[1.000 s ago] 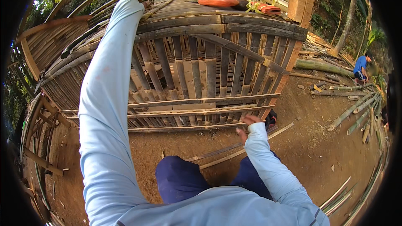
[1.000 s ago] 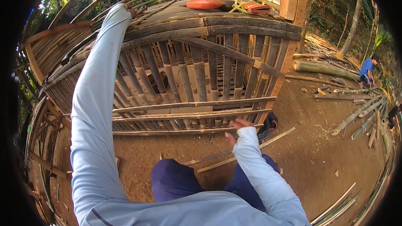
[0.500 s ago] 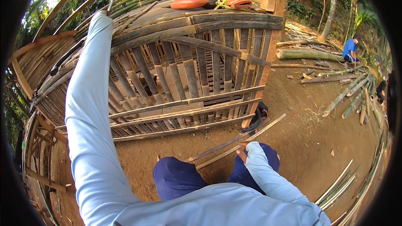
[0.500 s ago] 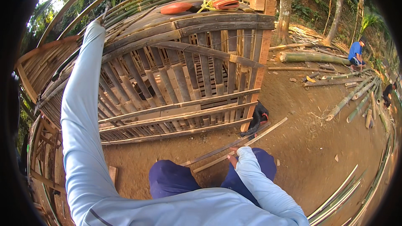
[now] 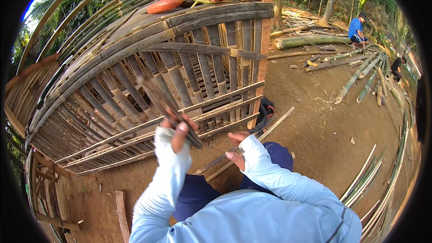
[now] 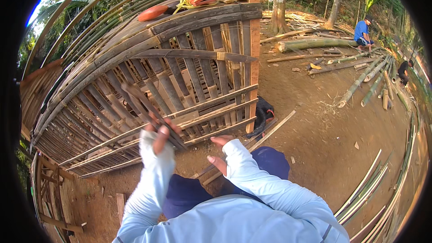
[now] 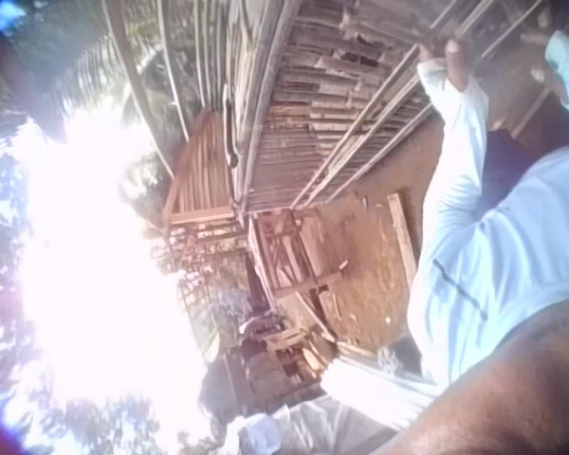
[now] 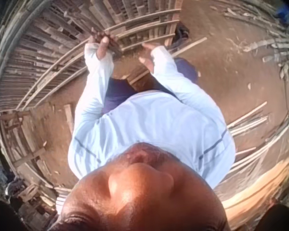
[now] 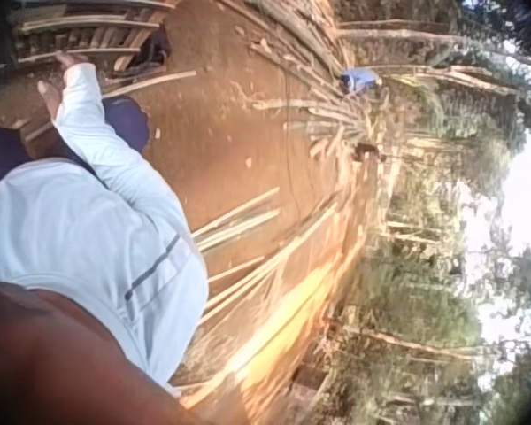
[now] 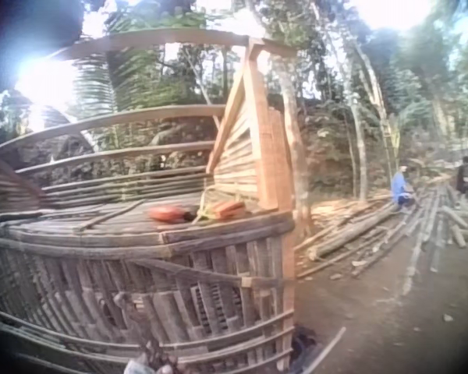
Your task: The person weaves thin bamboo strips into a curved bamboo structure using a knife and pliers. They cut, position, and secure the strips into the frame, occasionally adjusting the camera or their position.
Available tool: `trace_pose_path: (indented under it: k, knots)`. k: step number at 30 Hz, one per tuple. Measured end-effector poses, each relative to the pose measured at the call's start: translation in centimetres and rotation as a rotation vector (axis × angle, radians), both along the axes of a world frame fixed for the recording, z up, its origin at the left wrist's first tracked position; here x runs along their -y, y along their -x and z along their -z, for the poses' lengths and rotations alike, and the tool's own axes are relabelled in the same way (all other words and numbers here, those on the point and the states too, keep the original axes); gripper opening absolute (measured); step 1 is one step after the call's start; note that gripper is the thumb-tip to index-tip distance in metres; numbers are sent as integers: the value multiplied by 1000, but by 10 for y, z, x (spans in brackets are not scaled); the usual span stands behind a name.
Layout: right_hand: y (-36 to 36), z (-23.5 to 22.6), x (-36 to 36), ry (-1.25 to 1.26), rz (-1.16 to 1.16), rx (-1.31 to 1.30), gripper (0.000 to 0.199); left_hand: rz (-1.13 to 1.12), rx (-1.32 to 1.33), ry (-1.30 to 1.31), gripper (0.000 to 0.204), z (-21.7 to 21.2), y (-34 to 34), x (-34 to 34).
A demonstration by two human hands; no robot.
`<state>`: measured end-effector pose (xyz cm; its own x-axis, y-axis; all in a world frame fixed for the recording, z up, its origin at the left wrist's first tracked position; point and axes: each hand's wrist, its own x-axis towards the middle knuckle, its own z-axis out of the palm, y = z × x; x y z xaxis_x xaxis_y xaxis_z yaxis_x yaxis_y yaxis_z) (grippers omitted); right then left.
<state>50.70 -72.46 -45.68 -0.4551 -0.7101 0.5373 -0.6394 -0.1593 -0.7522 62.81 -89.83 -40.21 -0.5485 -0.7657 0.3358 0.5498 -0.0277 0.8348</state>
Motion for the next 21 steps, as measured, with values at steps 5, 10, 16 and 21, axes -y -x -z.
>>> trace_pose_path:
  k: [5, 10, 16, 21]
  knots:
    - [0, 2, -1, -296, -17, -178, 51, 120, 7, -443, 31, 99, 30, -62]
    - [8, 58, 15, -186, -70, 1216, 45, 212, 89, -302, 24, 119, 48, -85]
    - [17, 42, -17, -383, 237, 257, 36, 367, 612, 526, 51, 99, 65, -47]
    - [43, 76, -30, -194, 372, 464, 29, 36, 547, 668, 54, 47, 125, -28]
